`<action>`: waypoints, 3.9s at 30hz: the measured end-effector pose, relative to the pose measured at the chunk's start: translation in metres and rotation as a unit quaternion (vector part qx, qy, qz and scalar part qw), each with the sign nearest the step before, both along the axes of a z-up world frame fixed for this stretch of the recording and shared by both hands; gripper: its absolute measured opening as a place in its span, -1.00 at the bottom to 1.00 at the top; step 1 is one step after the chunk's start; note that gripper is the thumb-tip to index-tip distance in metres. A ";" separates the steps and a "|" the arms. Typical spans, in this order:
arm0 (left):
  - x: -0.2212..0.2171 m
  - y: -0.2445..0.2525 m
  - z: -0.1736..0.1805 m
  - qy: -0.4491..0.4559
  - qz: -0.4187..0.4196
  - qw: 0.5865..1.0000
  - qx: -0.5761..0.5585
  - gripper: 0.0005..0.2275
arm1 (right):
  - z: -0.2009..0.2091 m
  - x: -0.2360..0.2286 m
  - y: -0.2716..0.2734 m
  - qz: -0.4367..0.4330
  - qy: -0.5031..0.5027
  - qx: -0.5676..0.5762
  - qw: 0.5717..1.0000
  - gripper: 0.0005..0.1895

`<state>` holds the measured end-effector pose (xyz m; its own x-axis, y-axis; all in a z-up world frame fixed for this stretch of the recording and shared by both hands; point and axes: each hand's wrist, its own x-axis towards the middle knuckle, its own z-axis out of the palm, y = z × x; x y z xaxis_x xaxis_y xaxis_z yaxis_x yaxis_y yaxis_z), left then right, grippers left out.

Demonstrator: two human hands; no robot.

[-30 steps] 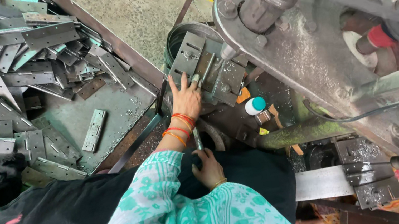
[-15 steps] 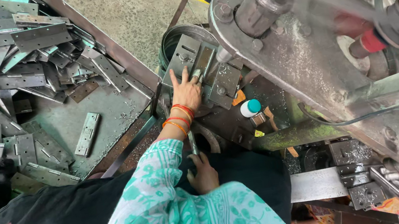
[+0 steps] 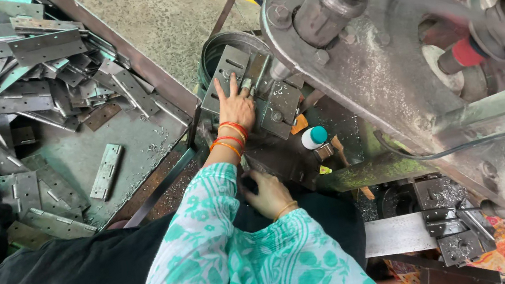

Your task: The person repeatedly picks up metal plates from a bin, places them into a punching machine, and operates the lever to process them. The processed plates are then discarded into a pile.

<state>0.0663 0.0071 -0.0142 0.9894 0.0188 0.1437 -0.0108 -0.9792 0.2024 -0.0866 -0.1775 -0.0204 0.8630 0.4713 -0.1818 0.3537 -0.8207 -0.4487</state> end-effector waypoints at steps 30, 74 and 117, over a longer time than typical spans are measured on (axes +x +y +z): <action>-0.140 0.032 -0.020 -0.196 -0.070 0.976 0.070 -0.68 | 0.020 -0.013 0.020 0.006 -0.016 -0.028 0.999 -0.49; -0.116 0.011 0.009 -0.056 -0.028 0.998 0.030 -0.72 | 0.053 0.049 0.044 0.028 -0.205 0.080 0.975 -0.62; -0.087 0.013 0.009 -0.043 -0.016 0.999 0.004 -0.68 | -0.034 -0.057 0.007 -0.067 -0.004 0.014 0.998 -0.46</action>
<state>-0.0203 0.0199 -0.0047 0.9737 -0.0145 0.2275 -0.0595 -0.9796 0.1919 -0.1440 -0.1707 -0.0540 0.9201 0.3567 -0.1621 0.2460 -0.8481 -0.4693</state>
